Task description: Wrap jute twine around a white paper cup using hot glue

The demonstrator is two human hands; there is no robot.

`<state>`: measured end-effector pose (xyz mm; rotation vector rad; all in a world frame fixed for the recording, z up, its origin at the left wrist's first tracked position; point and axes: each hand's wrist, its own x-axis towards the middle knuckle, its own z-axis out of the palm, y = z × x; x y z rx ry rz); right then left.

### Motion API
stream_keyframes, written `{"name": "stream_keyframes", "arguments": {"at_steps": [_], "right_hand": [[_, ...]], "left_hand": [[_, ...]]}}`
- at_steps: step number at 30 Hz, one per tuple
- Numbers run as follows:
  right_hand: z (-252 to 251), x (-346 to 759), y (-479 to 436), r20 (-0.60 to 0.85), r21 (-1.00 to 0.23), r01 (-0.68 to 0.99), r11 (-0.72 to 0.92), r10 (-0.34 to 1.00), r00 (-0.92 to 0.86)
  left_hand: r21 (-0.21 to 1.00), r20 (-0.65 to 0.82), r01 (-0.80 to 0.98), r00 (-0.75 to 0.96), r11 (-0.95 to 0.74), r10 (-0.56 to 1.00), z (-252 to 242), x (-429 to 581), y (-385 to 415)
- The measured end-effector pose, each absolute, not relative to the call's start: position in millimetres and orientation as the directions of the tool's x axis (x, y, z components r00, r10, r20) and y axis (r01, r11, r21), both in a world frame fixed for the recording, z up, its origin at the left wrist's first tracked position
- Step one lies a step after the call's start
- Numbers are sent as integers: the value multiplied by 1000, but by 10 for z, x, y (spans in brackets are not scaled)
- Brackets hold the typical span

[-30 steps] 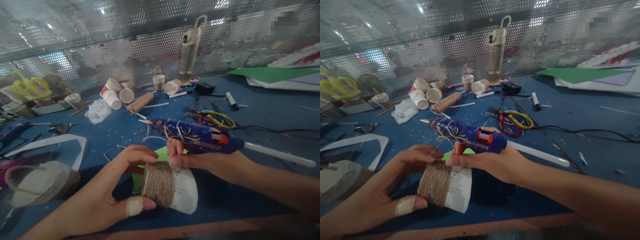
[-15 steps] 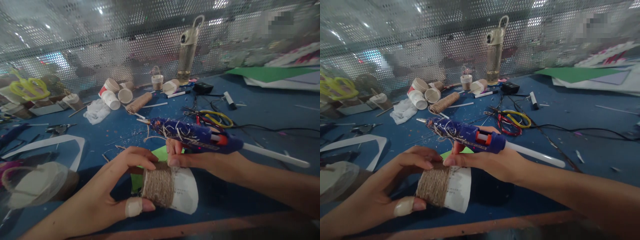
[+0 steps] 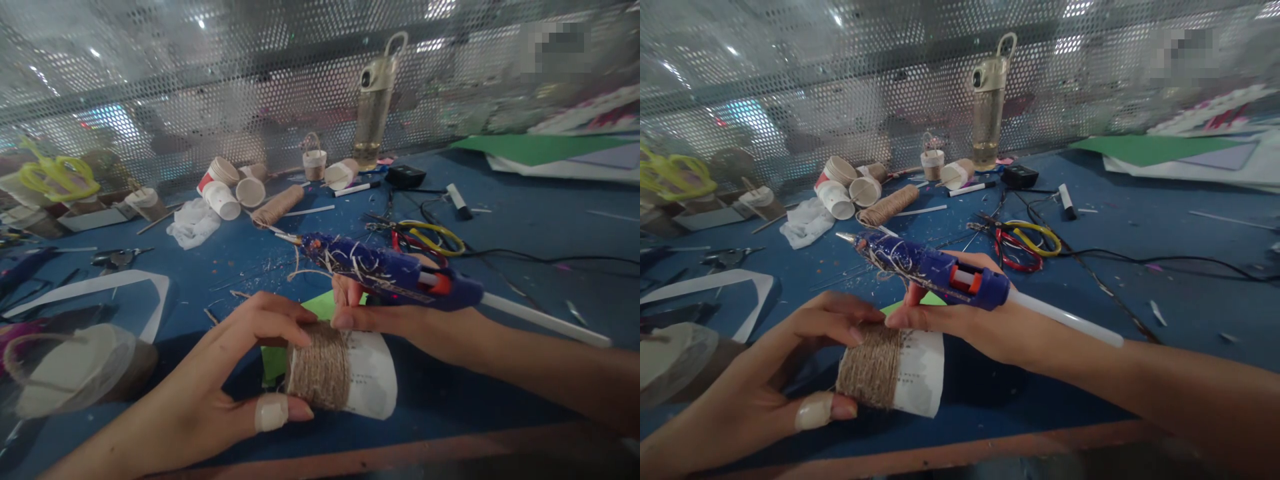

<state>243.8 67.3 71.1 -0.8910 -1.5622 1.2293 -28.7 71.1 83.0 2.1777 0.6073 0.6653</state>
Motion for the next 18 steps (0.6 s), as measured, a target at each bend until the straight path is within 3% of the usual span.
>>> {"name": "stream_keyframes", "arguments": {"at_steps": [18], "right_hand": [[801,2403,625,123,-992,-17,122,962,-245]], "left_hand": [[711,293,242,752,-661,590,799,-308,686]]}}
